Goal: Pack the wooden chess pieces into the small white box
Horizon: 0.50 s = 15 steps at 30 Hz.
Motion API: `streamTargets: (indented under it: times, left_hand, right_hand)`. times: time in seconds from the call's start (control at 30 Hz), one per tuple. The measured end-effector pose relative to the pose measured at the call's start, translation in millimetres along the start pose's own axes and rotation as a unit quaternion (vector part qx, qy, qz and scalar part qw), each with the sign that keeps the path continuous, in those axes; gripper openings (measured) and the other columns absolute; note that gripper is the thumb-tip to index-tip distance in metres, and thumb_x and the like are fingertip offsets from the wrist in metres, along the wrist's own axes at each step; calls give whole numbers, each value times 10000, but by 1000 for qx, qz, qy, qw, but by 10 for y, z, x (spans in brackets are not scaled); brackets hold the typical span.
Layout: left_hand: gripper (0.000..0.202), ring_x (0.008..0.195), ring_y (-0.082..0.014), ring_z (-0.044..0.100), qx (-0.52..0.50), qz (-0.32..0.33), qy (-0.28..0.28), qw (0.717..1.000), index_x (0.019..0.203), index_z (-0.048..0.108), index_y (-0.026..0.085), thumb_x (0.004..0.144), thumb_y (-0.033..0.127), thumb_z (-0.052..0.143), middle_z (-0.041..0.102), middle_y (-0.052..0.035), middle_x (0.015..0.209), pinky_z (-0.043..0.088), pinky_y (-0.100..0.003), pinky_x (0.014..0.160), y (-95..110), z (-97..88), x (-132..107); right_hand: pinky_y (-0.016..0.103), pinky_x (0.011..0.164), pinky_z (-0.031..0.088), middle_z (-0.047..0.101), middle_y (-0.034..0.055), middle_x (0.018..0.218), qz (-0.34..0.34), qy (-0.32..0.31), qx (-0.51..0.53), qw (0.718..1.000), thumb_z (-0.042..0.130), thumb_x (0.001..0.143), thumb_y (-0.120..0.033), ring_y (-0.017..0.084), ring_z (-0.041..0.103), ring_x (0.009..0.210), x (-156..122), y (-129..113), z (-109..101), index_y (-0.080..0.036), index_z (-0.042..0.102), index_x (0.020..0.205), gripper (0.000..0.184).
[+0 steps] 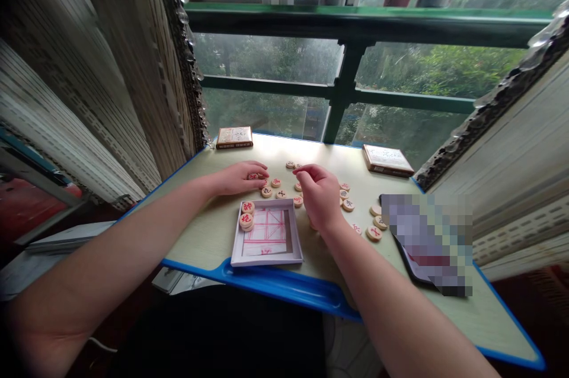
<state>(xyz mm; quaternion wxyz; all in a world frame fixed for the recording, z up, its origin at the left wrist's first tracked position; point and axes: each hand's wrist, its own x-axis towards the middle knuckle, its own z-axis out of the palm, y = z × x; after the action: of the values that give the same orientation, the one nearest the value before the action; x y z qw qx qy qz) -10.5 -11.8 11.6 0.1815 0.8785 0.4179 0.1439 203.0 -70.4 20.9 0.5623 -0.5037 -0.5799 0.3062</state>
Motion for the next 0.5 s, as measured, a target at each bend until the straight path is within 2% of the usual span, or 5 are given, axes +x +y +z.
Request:
streamTargets:
  times: [0.27,0.4,0.5]
  left_hand:
    - [336,1239,-239,442,-4,-30,-8,1000,1030,652,193,803,410,533,398,-106,1391,346,-341,1042,-5,0,-41]
    - [334,1214,-238,464,1,-23,-15,1000,1047,650,179,793,372,552,409,-121,1379,369,-335,1022,2,4,-30]
    - [307,1195,-234,478,-1,-18,27,999,1007,663,167,784,356,567,470,-115,1332,365,-342,1030,10,5,-6]
  right_hand:
    - [220,427,323,538,-12,527,-13,-11,-14,1000,575,686,-282,86,423,467,-30,-18,23,-155,686,707,170]
    - [233,465,357,562,-8,541,-26,-20,-27,999,567,705,-288,103,457,493,-32,-25,19,-162,689,718,176]
    - [242,506,387,589,-1,561,-52,-33,-55,997,541,725,-277,119,494,527,-53,-47,19,-167,688,725,183]
